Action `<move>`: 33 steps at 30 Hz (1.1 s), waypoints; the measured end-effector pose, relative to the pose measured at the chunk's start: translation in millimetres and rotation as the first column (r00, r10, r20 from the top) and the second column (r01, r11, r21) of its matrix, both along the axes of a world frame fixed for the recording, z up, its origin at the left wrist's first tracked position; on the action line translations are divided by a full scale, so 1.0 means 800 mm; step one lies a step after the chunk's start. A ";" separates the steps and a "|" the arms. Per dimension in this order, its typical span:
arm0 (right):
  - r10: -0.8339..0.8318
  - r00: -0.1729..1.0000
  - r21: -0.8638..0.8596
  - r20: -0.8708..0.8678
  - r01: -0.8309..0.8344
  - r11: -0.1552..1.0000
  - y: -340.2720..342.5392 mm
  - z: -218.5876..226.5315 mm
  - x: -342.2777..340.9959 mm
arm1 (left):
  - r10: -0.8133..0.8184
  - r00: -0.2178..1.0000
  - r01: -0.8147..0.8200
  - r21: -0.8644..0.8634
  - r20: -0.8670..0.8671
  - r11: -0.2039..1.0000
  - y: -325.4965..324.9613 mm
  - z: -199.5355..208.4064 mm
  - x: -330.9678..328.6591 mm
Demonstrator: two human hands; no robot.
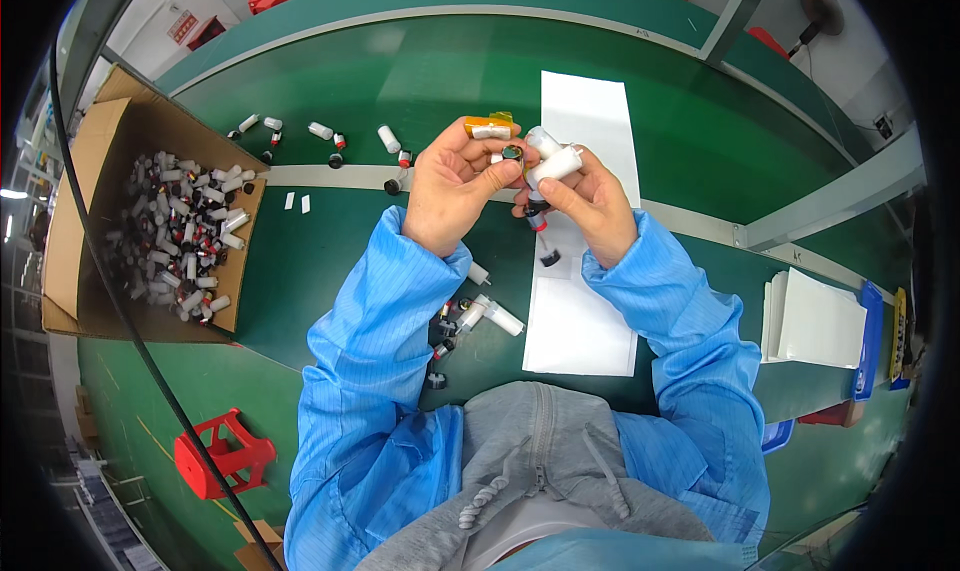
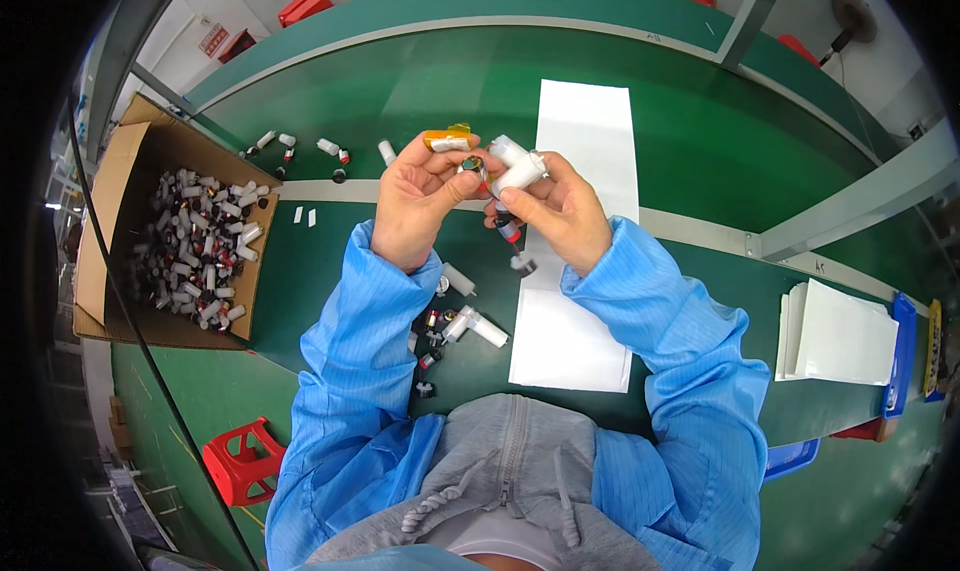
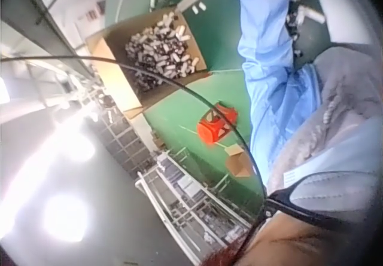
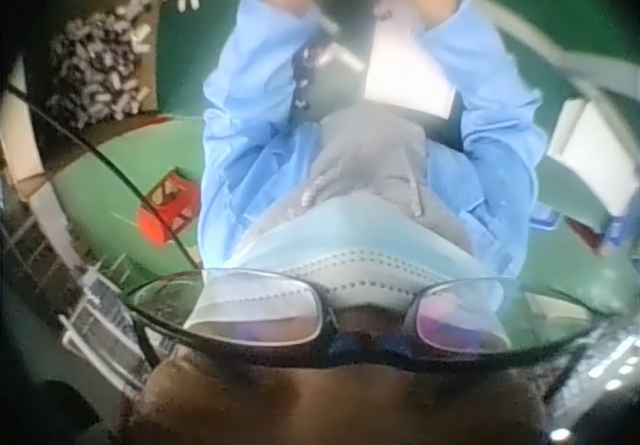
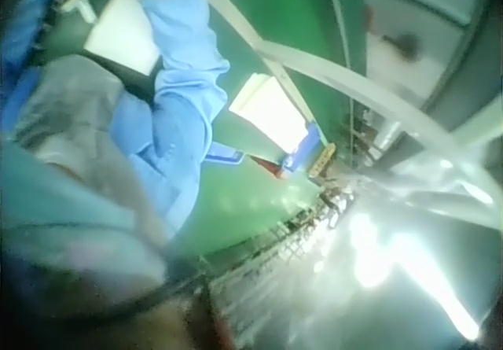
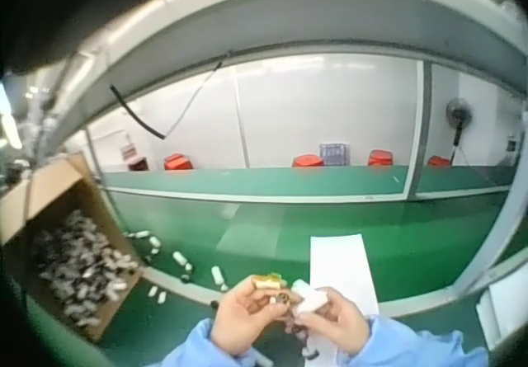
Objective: The person assembles small plastic housings by hand, inserting electronic components into them and then attaching colored caps.
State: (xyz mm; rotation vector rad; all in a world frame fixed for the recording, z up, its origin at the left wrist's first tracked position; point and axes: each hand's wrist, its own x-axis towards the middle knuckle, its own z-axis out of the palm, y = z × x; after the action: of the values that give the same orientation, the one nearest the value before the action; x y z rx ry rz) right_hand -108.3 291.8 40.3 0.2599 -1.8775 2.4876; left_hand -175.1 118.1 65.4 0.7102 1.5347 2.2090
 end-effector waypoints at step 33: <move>-0.064 0.969 0.110 -0.239 0.093 0.990 0.033 0.020 -0.004 | -0.259 0.965 0.254 0.097 0.037 0.962 0.000 -0.002 0.004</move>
State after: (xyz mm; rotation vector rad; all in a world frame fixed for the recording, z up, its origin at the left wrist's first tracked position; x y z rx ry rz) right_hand -111.5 317.9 56.3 0.4516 -1.9016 2.1858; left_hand -171.8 117.7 64.0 0.8254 1.2464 2.0948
